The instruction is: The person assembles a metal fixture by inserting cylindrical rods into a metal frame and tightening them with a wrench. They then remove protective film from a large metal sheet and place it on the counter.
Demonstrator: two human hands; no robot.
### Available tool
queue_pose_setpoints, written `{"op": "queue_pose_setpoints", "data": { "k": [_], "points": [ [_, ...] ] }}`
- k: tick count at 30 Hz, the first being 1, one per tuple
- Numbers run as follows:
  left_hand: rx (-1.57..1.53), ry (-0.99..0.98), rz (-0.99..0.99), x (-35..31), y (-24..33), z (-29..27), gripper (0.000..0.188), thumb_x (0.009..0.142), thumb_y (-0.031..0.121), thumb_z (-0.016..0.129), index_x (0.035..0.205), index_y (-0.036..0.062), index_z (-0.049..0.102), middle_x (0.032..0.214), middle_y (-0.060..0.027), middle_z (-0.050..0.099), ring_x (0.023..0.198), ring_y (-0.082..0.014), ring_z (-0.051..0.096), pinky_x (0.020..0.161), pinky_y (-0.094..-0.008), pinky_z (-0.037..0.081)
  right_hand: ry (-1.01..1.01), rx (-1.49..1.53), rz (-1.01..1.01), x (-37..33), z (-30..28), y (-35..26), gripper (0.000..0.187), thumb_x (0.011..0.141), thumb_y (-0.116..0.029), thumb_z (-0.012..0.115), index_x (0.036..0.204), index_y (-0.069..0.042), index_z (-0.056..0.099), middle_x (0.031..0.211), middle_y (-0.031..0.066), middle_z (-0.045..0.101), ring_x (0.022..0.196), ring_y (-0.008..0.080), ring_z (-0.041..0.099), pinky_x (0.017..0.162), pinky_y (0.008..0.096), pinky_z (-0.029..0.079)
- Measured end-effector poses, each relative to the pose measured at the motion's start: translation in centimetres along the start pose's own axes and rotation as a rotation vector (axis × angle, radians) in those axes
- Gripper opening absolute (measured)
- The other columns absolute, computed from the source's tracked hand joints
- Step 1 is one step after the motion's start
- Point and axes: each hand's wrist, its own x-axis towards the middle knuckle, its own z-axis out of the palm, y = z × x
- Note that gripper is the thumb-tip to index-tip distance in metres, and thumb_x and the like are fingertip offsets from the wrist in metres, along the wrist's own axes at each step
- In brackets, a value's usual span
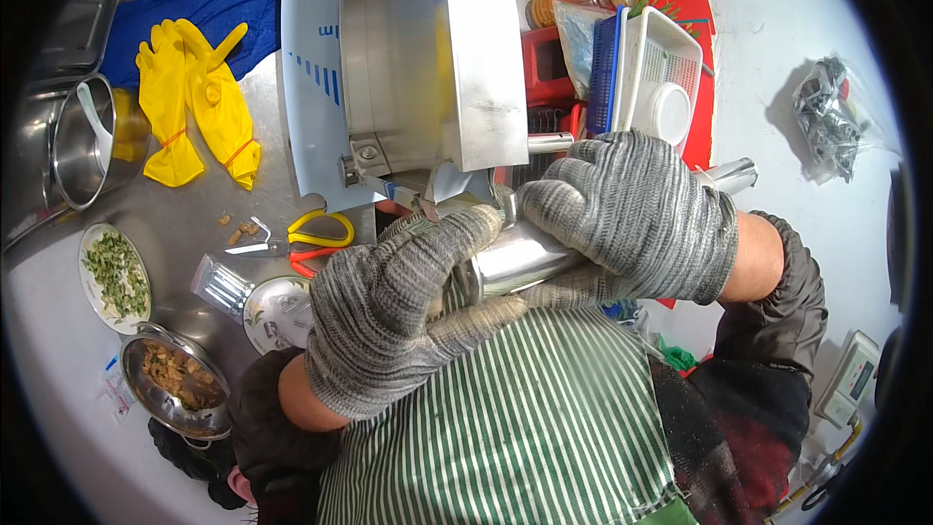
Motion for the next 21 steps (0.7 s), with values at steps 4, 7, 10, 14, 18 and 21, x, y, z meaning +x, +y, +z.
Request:
{"op": "queue_pose_setpoints", "data": {
  "k": [4,7,10,14,18,21],
  "points": [
    [0.210,-0.040,-0.021,-0.1,0.5,-0.6,0.067,0.065,0.034,0.082,0.115,-0.0015,0.054,0.099,-0.0194,0.066,0.089,-0.0270,0.068,0.075,-0.0336,0.058,-0.004,0.089,-0.036,0.0,0.4,0.2,0.049,0.066,-0.030,0.074,0.104,-0.004,0.058,0.088,0.0103,0.062,0.080,0.0279,0.063,0.068,0.0371,0.052],
    [0.156,-0.015,-0.056,-0.2,0.7,-0.7,0.070,0.064,0.040,0.082,0.114,-0.0004,0.054,0.099,-0.0190,0.066,0.088,-0.0264,0.068,0.074,-0.0338,0.058,0.093,0.136,-0.006,-0.3,0.6,0.1,0.062,0.059,-0.037,0.080,0.104,-0.001,0.057,0.090,0.0121,0.061,0.082,0.0297,0.062,0.069,0.0385,0.051],
    [0.164,0.129,0.011,-0.1,0.5,-0.4,0.067,0.068,0.040,0.080,0.115,0.0012,0.051,0.101,-0.0163,0.064,0.089,-0.0245,0.067,0.074,-0.0319,0.058,0.246,0.134,0.073,-0.4,0.7,-0.1,0.074,0.058,-0.043,0.082,0.110,0.001,0.053,0.096,0.0129,0.062,0.086,0.0274,0.063,0.074,0.0376,0.052],
    [-0.110,0.207,-0.151,0.0,0.4,0.1,0.061,0.073,0.032,0.078,0.118,0.0027,0.048,0.108,-0.0140,0.059,0.097,-0.0234,0.063,0.079,-0.0314,0.056,0.417,0.142,0.105,-0.2,1.2,-0.1,0.072,0.061,-0.050,0.079,0.105,0.000,0.055,0.089,0.0136,0.064,0.081,0.0267,0.066,0.074,0.0352,0.054],
    [-0.264,0.220,-0.187,0.0,0.6,0.5,0.061,0.076,0.024,0.077,0.123,0.0027,0.044,0.115,-0.0161,0.054,0.104,-0.0256,0.060,0.086,-0.0330,0.054,0.370,0.267,0.185,0.2,1.3,0.2,0.073,0.061,-0.057,0.076,0.100,0.001,0.056,0.086,0.0141,0.065,0.080,0.0274,0.067,0.073,0.0353,0.055],
    [-0.364,0.236,-0.237,0.0,0.6,0.9,0.061,0.077,0.023,0.076,0.123,0.0014,0.042,0.115,-0.0178,0.053,0.106,-0.0259,0.059,0.087,-0.0331,0.053,0.334,0.347,0.199,0.7,1.1,0.7,0.072,0.061,-0.054,0.079,0.099,0.002,0.056,0.087,0.0148,0.065,0.081,0.0256,0.067,0.074,0.0338,0.055]
  ]
}}
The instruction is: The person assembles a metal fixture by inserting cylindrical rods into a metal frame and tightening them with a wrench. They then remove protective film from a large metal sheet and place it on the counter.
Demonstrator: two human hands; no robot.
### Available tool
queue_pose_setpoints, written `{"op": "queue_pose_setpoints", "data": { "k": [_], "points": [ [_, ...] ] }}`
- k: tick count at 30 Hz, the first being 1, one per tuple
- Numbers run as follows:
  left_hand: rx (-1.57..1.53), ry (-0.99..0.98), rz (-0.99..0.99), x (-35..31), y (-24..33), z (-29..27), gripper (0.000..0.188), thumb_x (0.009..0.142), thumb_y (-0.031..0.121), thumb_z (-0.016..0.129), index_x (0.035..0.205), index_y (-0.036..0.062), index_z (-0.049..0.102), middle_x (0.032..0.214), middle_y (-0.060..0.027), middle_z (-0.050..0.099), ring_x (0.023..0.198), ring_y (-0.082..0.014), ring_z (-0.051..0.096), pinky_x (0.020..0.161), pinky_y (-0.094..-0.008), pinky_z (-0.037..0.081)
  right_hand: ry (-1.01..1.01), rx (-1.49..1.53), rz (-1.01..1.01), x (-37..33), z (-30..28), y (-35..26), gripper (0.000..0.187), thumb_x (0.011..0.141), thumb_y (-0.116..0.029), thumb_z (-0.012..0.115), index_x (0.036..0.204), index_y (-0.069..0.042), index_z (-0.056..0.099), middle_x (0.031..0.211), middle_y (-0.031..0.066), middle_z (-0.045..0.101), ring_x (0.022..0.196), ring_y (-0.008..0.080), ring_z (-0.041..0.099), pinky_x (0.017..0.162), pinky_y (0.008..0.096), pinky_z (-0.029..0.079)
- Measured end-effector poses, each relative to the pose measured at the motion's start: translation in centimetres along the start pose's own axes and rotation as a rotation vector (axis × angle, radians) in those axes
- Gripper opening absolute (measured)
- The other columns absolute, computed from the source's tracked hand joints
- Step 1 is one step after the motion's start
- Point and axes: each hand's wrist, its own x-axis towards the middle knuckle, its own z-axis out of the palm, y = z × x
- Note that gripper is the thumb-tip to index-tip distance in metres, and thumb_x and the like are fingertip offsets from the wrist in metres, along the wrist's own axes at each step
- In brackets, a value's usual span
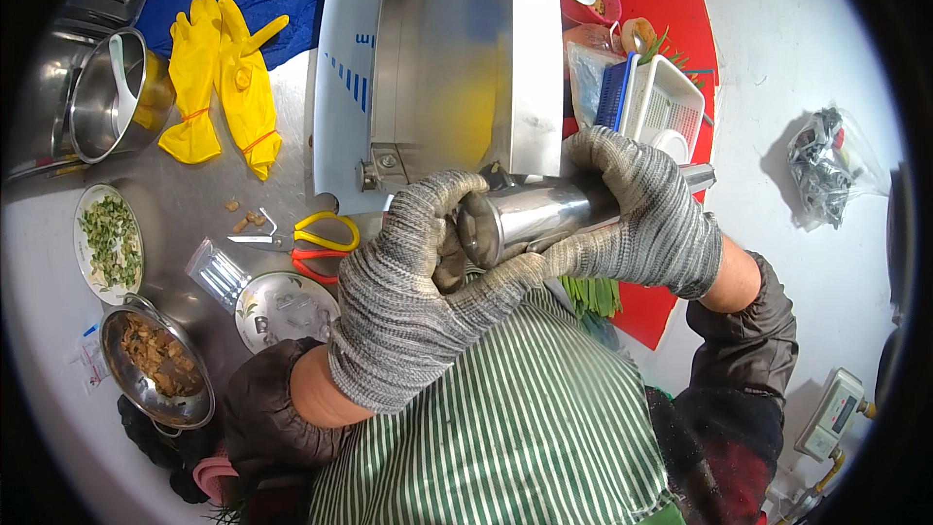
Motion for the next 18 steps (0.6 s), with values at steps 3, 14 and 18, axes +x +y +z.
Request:
{"op": "queue_pose_setpoints", "data": {
  "k": [3,14,18],
  "points": [
    [0.107,0.032,0.051,0.1,-0.1,-0.1,0.062,0.077,0.026,0.076,0.123,-0.0004,0.043,0.115,-0.0191,0.054,0.105,-0.0261,0.060,0.087,-0.0335,0.054,-0.043,0.071,0.069,0.5,-0.1,0.1,0.074,0.060,-0.053,0.080,0.102,0.003,0.056,0.087,0.0148,0.065,0.082,0.0233,0.066,0.075,0.0327,0.055],
    [0.223,-0.031,0.005,0.8,1.0,-1.1,0.068,0.071,0.032,0.079,0.122,0.0004,0.046,0.113,-0.0175,0.056,0.100,-0.0251,0.061,0.083,-0.0345,0.054,-0.196,0.163,0.215,1.2,-0.8,0.2,0.075,0.058,-0.055,0.081,0.100,0.003,0.056,0.086,0.0140,0.063,0.080,0.0232,0.066,0.073,0.0321,0.054],
    [0.241,-0.104,0.040,1.1,1.3,-1.4,0.069,0.070,0.031,0.080,0.122,-0.0003,0.046,0.112,-0.0181,0.057,0.101,-0.0250,0.061,0.083,-0.0348,0.054,-0.298,0.181,0.262,1.4,-0.8,0.6,0.077,0.057,-0.053,0.083,0.104,0.002,0.056,0.089,0.0141,0.064,0.083,0.0240,0.066,0.075,0.0331,0.054]
  ]
}}
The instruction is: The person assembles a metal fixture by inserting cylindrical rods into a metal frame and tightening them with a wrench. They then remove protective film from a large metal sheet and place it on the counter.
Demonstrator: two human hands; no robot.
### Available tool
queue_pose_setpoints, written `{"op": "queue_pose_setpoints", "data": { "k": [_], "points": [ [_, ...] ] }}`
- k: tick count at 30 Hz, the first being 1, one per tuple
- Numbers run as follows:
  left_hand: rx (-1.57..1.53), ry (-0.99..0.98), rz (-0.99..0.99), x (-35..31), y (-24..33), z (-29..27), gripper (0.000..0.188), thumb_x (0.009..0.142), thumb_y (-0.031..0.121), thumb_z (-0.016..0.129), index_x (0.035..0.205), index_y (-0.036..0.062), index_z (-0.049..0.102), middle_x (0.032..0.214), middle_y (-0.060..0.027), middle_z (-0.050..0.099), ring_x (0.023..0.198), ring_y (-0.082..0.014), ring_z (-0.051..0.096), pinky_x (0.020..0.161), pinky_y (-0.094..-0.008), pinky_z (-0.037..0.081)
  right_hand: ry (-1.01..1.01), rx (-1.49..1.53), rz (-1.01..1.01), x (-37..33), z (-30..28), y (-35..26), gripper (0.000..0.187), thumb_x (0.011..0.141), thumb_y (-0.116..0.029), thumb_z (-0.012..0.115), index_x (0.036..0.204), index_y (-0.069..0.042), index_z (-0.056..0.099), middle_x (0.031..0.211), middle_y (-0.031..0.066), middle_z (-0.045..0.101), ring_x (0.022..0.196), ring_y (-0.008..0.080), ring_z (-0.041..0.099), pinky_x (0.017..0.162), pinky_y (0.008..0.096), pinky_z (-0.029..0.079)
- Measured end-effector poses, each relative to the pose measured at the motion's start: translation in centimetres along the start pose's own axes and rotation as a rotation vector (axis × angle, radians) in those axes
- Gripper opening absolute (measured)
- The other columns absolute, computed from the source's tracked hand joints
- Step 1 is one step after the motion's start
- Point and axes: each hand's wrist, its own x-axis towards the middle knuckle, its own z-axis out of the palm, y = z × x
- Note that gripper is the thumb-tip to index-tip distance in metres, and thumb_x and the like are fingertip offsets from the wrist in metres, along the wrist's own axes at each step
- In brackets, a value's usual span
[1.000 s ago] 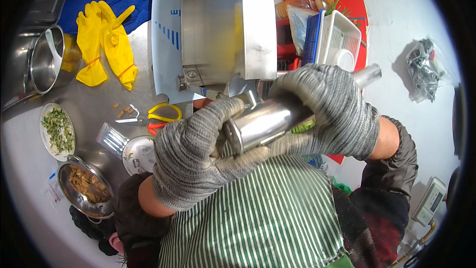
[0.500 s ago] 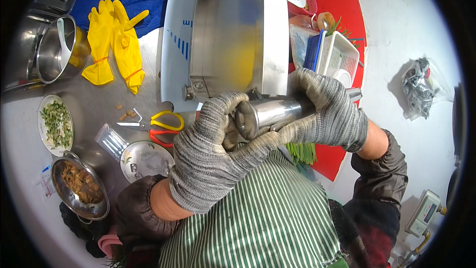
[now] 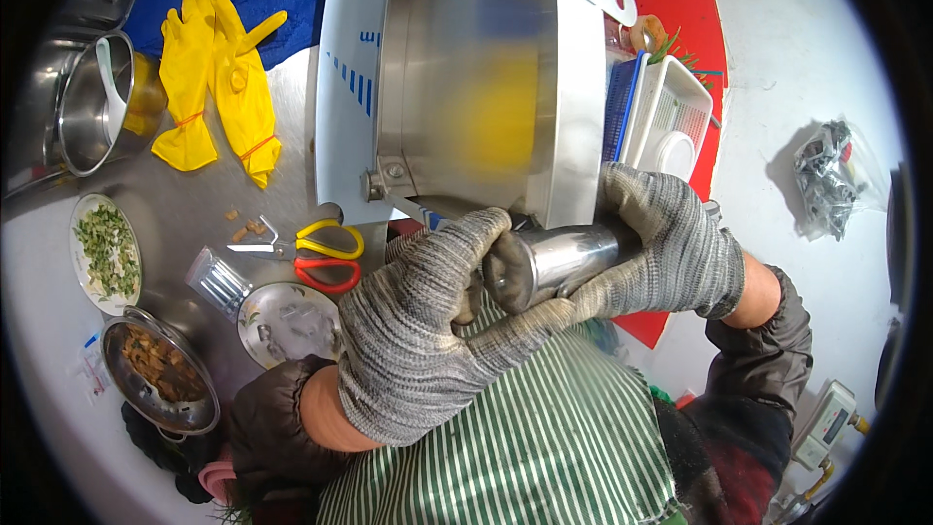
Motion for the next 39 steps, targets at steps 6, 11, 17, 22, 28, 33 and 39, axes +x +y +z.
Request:
{"op": "queue_pose_setpoints", "data": {
  "k": [6,11,17,22,28,33,39],
  "points": [
    [-0.134,0.086,-0.001,-0.1,-1.0,0.5,0.068,0.070,0.029,0.080,0.121,-0.0015,0.047,0.113,-0.0178,0.057,0.102,-0.0238,0.060,0.085,-0.0349,0.053,-0.053,0.326,0.004,0.5,0.3,-0.3,0.089,0.058,-0.042,0.086,0.124,0.003,0.048,0.112,0.0165,0.062,0.102,0.0248,0.062,0.090,0.0351,0.050],
    [-0.245,0.098,-0.038,-0.3,-1.7,1.0,0.069,0.070,0.022,0.081,0.124,-0.0006,0.044,0.117,-0.0159,0.054,0.105,-0.0230,0.059,0.086,-0.0347,0.053,-0.139,0.494,0.041,1.0,-0.4,-1.0,0.084,0.061,-0.030,0.087,0.127,0.002,0.047,0.116,0.0156,0.061,0.107,0.0240,0.060,0.093,0.0352,0.048],
    [-0.234,0.086,0.038,0.1,-1.9,0.3,0.070,0.068,0.018,0.083,0.123,-0.0004,0.043,0.116,-0.0143,0.053,0.104,-0.0218,0.059,0.084,-0.0340,0.054,-0.181,0.584,0.095,1.6,-0.9,-1.6,0.082,0.060,-0.029,0.087,0.126,0.002,0.047,0.115,0.0150,0.061,0.107,0.0235,0.059,0.093,0.0357,0.048],
    [-0.204,0.032,0.001,0.2,-1.7,-0.6,0.066,0.064,0.020,0.086,0.115,-0.0005,0.049,0.109,-0.0144,0.056,0.096,-0.0207,0.061,0.078,-0.0326,0.055,-0.130,0.194,0.034,1.2,-1.7,-1.6,0.082,0.061,-0.042,0.084,0.119,0.004,0.050,0.099,0.0138,0.064,0.094,0.0251,0.064,0.082,0.0361,0.052],
    [-0.165,0.054,0.168,1.1,-2.6,-0.7,0.065,0.061,0.022,0.088,0.111,-0.0014,0.054,0.098,-0.0133,0.061,0.086,-0.0207,0.064,0.074,-0.0321,0.055,0.267,0.050,-0.204,-0.4,1.6,-0.8,0.076,0.065,-0.052,0.077,0.109,0.005,0.053,0.080,0.0113,0.059,0.070,0.0247,0.060,0.063,0.0352,0.047],
    [-0.600,-0.047,0.209,2.5,-4.0,-0.5,0.069,0.061,0.025,0.088,0.114,-0.0028,0.054,0.096,-0.0136,0.063,0.075,-0.0161,0.065,0.062,-0.0270,0.055,0.337,0.002,-0.168,-1.2,2.4,0.0,0.081,0.057,-0.057,0.079,0.106,0.003,0.055,0.080,0.0099,0.057,0.071,0.0229,0.056,0.063,0.0354,0.044],
    [-0.430,0.112,0.378,4.2,-4.9,0.4,0.077,0.066,0.033,0.083,0.125,-0.0002,0.046,0.098,-0.0156,0.061,0.083,-0.0215,0.064,0.066,-0.0303,0.055,0.154,0.121,-0.063,-1.1,0.7,-0.3,0.094,0.055,-0.048,0.085,0.124,0.001,0.046,0.113,0.0119,0.060,0.105,0.0226,0.058,0.090,0.0352,0.046]
  ]
}}
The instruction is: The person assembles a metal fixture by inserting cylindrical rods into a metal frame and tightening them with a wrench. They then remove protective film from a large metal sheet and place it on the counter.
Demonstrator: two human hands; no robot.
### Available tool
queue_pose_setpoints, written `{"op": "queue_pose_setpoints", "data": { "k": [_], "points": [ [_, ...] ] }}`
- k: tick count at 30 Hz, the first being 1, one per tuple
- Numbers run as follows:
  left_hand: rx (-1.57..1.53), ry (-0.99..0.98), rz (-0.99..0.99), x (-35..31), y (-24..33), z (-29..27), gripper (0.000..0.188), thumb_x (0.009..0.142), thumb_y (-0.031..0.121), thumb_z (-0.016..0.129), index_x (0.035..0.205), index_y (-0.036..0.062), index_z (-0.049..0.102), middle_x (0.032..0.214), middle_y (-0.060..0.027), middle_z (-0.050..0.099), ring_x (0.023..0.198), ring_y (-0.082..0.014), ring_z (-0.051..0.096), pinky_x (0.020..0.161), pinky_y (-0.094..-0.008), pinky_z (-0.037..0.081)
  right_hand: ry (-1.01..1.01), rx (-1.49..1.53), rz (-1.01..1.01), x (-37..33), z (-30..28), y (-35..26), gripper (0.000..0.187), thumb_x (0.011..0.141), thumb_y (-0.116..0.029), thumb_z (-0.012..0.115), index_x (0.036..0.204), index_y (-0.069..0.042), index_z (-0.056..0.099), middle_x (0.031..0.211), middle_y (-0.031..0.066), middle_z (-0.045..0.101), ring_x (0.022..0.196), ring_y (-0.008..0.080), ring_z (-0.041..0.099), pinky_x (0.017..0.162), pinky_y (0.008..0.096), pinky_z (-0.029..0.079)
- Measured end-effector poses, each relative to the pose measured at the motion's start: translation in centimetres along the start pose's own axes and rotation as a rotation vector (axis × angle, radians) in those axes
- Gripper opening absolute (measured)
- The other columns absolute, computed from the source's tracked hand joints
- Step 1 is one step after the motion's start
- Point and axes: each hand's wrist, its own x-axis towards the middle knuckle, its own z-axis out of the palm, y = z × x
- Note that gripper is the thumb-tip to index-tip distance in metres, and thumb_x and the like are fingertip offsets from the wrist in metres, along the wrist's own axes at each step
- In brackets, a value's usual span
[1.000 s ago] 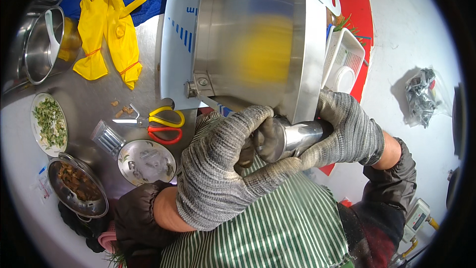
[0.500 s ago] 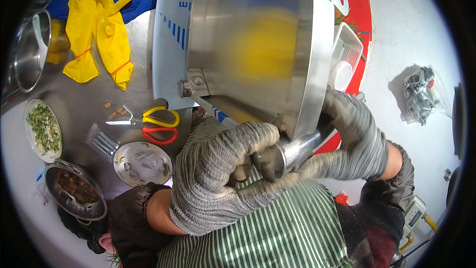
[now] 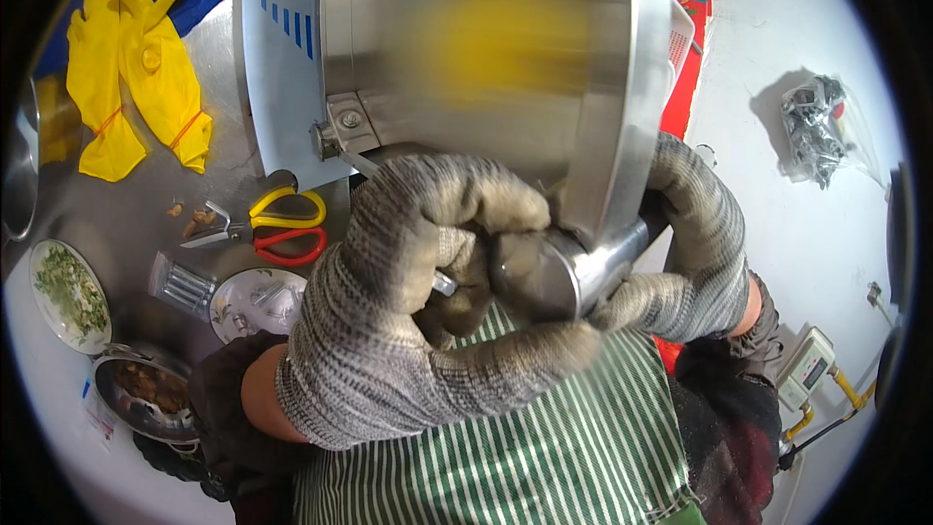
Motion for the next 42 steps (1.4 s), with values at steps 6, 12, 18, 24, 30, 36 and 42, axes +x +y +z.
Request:
{"op": "queue_pose_setpoints", "data": {
  "k": [6,12,18,24,30,36,42],
  "points": [
    [0.277,-0.292,-0.354,1.4,2.6,-1.8,0.078,0.072,0.042,0.077,0.127,-0.0015,0.045,0.106,-0.0198,0.060,0.096,-0.0269,0.063,0.083,-0.0396,0.053,0.035,0.102,-0.003,1.2,-0.5,-0.1,0.101,0.060,-0.049,0.082,0.133,0.003,0.037,0.122,0.0151,0.055,0.114,0.0253,0.054,0.093,0.0367,0.044],
    [0.325,-0.391,-0.372,2.0,2.5,-2.5,0.076,0.072,0.045,0.075,0.124,-0.0040,0.048,0.099,-0.0198,0.063,0.090,-0.0275,0.065,0.082,-0.0385,0.053,-0.017,0.067,-0.133,1.2,-0.3,0.6,0.100,0.071,-0.047,0.076,0.138,0.008,0.027,0.127,0.0202,0.051,0.117,0.0291,0.052,0.097,0.0390,0.042],
    [0.301,-0.305,-0.296,1.1,1.9,-1.6,0.073,0.075,0.044,0.073,0.124,-0.0046,0.047,0.100,-0.0204,0.063,0.090,-0.0272,0.065,0.081,-0.0374,0.053,-0.031,-0.112,-0.217,0.9,-0.5,1.8,0.096,0.076,-0.051,0.069,0.137,0.009,0.028,0.125,0.0209,0.052,0.111,0.0317,0.056,0.092,0.0379,0.045],
    [0.199,-0.303,-0.387,1.4,2.3,-0.8,0.074,0.075,0.034,0.076,0.130,-0.0022,0.043,0.103,-0.0195,0.063,0.095,-0.0257,0.064,0.083,-0.0353,0.052,-0.078,-0.059,-0.122,1.0,-1.3,1.0,0.096,0.074,-0.052,0.070,0.136,0.009,0.030,0.124,0.0205,0.053,0.112,0.0310,0.056,0.093,0.0381,0.044],
    [0.067,-0.435,-0.400,2.1,1.7,-3.0,0.085,0.069,0.030,0.082,0.136,0.0018,0.037,0.113,-0.0170,0.061,0.087,-0.0197,0.064,0.077,-0.0298,0.052,-0.186,0.305,-0.084,2.4,-0.8,0.4,0.091,0.072,-0.036,0.076,0.139,0.003,0.028,0.127,0.0213,0.050,0.112,0.0300,0.055,0.097,0.0414,0.044],
    [-0.151,-0.275,-0.708,4.1,-0.1,-5.7,0.066,0.081,0.026,0.067,0.134,-0.0007,0.038,0.112,-0.0138,0.058,0.072,-0.0120,0.060,0.067,-0.0225,0.051,-0.151,0.037,-0.203,3.6,-1.5,0.5,0.093,0.063,-0.044,0.082,0.129,0.007,0.040,0.110,0.0182,0.060,0.097,0.0330,0.063,0.084,0.0394,0.050],
    [-0.244,0.017,-1.010,4.9,-1.2,-4.7,0.037,0.095,0.013,0.042,0.127,-0.0045,0.043,0.112,-0.0198,0.058,0.087,-0.0225,0.064,0.076,-0.0294,0.054,-0.115,0.291,-0.227,5.2,0.4,0.9,0.084,0.063,-0.040,0.084,0.127,0.000,0.047,0.119,0.0180,0.056,0.110,0.0345,0.055,0.095,0.0442,0.042]
  ]
}}
